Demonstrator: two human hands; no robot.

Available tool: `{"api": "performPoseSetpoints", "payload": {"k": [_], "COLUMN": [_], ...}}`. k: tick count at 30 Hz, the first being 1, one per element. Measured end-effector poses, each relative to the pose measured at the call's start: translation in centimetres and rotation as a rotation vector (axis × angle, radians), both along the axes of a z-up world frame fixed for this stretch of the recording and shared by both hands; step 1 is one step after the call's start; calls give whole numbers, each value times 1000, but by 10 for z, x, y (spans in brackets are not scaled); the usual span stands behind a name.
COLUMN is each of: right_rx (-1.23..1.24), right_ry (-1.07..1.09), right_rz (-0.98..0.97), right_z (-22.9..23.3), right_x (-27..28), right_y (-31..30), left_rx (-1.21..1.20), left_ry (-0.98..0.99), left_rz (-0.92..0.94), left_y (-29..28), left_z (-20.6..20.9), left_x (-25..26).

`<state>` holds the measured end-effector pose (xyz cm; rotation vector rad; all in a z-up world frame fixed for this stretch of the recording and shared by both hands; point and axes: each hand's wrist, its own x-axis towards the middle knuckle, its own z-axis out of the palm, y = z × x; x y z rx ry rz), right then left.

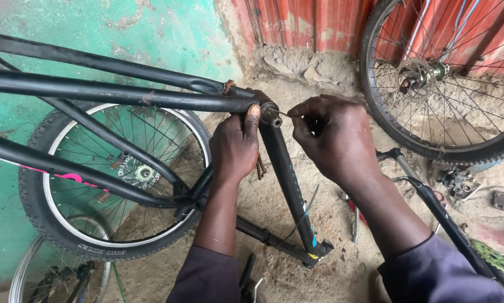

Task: The person uses a small metal tool to scrape and clean the inside of the bicycle frame's head tube. They repeatedly insert the tool into the tube and rotate it to remove debris. The person then inserts a headset bearing into the cleaned tube and taps it into place.

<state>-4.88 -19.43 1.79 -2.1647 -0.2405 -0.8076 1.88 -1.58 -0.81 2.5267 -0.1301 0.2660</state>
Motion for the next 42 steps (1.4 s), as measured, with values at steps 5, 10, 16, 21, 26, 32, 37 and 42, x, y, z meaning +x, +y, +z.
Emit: {"api": "performPoseSetpoints", "payload": {"k": [5, 10, 16, 21, 26, 32, 37, 42], "right_rx": [7, 6, 36, 51, -68, -262, -368, -544], "right_ry": [-17, -28, -26, 129, 125, 11, -47, -128], "right_rz": [23, 42, 68, -4, 31, 102, 172, 198], "right_z": [-2, -5, -3, 3, 20, 33, 39, 66], "right_x": [1, 3, 3, 3, -3, -9, -7, -27], "right_y": [-1, -4, -3, 1, -9, -15, -24, -12], "left_rx": [-29, -13, -34, -29, -47, -52, -77, -62], "left_ry": [26, 25, 57, 71, 38, 38, 20, 13], "left_rz": [-32, -51, -53, -81, -109, -140, -193, -234], "left_y": [3, 4, 5, 2, -3, -3, -3, -11], "left_z": [-2, -7, -3, -8, 7, 9, 4, 13], "left_x": [3, 7, 6, 8, -8, -16, -15, -23]}}
